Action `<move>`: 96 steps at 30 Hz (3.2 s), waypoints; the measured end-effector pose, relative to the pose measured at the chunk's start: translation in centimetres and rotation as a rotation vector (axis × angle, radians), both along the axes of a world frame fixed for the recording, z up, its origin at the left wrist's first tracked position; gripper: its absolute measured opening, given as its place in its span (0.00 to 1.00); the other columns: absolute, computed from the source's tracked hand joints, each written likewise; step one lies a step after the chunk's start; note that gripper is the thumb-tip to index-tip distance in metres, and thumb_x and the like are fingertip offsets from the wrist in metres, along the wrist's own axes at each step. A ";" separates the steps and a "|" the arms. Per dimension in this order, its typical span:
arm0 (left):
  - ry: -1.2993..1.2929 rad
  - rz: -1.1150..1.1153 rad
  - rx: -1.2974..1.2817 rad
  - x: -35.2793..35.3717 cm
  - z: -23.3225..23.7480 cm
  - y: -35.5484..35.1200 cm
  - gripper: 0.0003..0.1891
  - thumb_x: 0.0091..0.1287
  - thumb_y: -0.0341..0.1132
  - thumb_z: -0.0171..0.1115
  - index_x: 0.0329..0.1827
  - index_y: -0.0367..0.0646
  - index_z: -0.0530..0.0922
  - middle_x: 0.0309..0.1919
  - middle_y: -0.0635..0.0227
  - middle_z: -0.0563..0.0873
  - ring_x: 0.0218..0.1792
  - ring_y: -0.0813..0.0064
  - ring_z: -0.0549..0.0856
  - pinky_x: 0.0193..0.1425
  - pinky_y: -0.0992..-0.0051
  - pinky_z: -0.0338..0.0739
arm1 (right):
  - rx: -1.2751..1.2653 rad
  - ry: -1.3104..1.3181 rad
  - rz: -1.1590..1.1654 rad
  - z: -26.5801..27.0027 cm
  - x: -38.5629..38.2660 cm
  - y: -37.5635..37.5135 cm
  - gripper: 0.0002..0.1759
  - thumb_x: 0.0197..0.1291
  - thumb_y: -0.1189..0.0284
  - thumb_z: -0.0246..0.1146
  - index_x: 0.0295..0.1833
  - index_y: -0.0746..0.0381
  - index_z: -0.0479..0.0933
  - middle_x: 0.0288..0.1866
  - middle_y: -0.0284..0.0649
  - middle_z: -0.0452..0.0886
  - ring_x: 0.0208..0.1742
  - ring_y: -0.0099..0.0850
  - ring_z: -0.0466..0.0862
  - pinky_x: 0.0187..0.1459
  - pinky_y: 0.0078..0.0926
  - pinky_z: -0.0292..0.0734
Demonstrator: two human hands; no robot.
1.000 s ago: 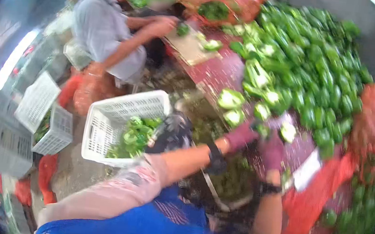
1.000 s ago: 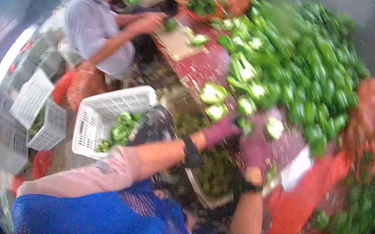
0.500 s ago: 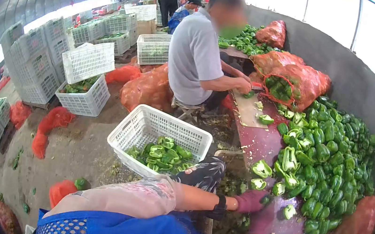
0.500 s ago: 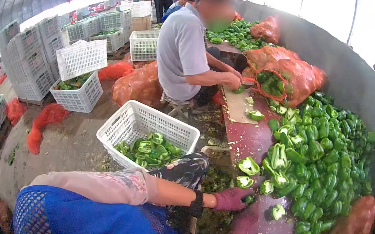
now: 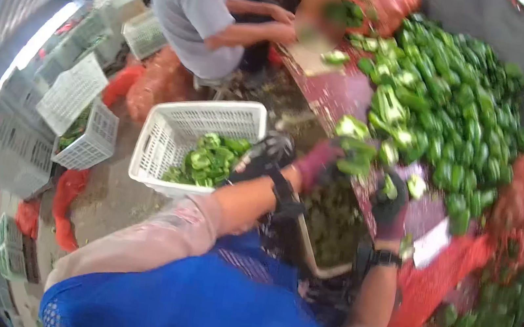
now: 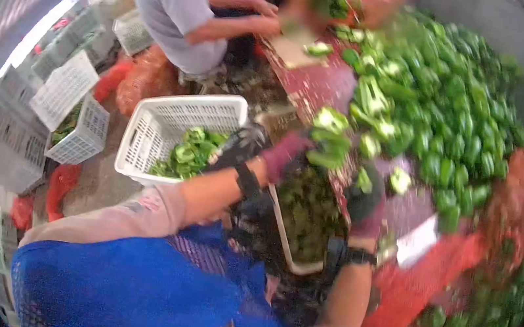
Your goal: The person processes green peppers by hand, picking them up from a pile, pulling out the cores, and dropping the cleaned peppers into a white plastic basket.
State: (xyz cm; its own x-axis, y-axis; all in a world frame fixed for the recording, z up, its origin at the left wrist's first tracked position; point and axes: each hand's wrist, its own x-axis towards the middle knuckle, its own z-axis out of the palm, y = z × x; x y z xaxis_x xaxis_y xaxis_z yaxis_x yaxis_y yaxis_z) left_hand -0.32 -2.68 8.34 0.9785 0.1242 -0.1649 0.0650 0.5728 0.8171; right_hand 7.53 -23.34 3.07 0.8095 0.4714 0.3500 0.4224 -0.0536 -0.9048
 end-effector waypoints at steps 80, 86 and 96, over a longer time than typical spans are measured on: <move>-0.015 0.209 0.796 2.8 -3.4 -3.7 0.23 0.64 0.35 0.65 0.62 0.43 0.74 0.49 0.63 0.86 0.48 0.74 0.82 0.52 0.72 0.78 | -0.048 0.072 -0.263 -2.0 -0.6 4.3 0.26 0.59 0.69 0.64 0.62 0.64 0.69 0.48 0.43 0.80 0.44 0.32 0.81 0.44 0.28 0.78; -0.050 0.206 0.720 5.0 -8.9 0.9 0.15 0.67 0.28 0.59 0.57 0.45 0.79 0.44 0.70 0.86 0.42 0.80 0.83 0.47 0.79 0.79 | 0.312 0.717 0.023 -1.9 0.9 2.6 0.21 0.60 0.65 0.59 0.55 0.65 0.77 0.48 0.41 0.80 0.48 0.31 0.79 0.43 0.28 0.79; -0.435 -0.075 1.714 1.7 -2.1 1.3 0.30 0.52 0.22 0.59 0.61 0.54 0.76 0.53 0.54 0.82 0.51 0.51 0.83 0.58 0.64 0.78 | -0.567 0.146 0.116 -1.5 -1.2 3.4 0.25 0.60 0.62 0.62 0.59 0.64 0.74 0.55 0.54 0.80 0.56 0.47 0.80 0.58 0.40 0.73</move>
State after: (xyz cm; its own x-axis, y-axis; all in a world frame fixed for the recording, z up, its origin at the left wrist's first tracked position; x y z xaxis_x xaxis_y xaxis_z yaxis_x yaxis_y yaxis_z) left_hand 1.38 -1.37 6.26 0.9230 -0.1809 0.3395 -0.3166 -0.8585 0.4033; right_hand 6.31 -19.92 1.61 0.7621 0.6407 -0.0936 0.3275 -0.5061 -0.7979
